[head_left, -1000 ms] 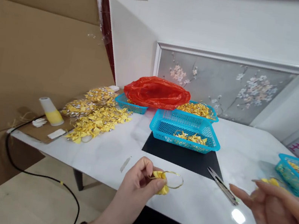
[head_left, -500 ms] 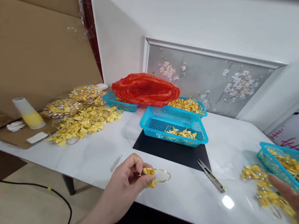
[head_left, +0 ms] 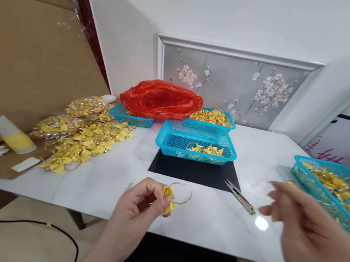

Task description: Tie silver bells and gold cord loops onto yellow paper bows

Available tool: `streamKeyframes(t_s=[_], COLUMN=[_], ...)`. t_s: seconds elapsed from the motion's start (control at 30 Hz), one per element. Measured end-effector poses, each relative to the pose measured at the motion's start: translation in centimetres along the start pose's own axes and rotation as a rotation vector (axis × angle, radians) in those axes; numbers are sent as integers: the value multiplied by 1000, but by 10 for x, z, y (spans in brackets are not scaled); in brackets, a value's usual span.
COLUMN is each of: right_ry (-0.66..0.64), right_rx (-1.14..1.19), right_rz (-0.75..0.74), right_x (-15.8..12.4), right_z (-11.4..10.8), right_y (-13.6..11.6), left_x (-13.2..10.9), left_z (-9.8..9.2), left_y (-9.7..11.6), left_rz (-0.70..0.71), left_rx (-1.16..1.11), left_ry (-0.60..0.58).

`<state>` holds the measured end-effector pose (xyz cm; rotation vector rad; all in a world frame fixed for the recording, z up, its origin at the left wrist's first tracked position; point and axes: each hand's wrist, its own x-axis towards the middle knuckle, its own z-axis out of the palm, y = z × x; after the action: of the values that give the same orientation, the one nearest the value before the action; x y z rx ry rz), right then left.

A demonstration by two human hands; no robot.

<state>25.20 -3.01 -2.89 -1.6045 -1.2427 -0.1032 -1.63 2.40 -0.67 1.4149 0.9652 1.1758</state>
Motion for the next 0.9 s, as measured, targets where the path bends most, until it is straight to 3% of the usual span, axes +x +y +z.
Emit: streamKeyframes(t_s=[0.13, 0.2, 0.4, 0.53, 0.67, 0.77, 0.9], right_ry=[-353, -402, -386, -459, -471, -424, -305], right_rx=[-59, -160, -458, -549, -534, -478, -304], right_rz=[-40, -25, 65, 96, 92, 87, 61], right_x=[-5, -4, 13, 19, 18, 15, 3], right_z=[34, 45, 51, 54, 57, 54, 40], right_y=[-1, 8, 21, 26, 34, 36, 19], left_x=[-7, -10, -12, -13, -15, -16, -16], left_z=[2, 3, 11, 17, 19, 17, 17], left_y=[7, 8, 8, 12, 15, 16, 16], left_rz=[55, 96, 249, 242, 155, 140, 113], left_rx=[129, 181, 233, 252, 237, 235, 176], left_ry=[17, 38, 49, 79, 181, 166, 186])
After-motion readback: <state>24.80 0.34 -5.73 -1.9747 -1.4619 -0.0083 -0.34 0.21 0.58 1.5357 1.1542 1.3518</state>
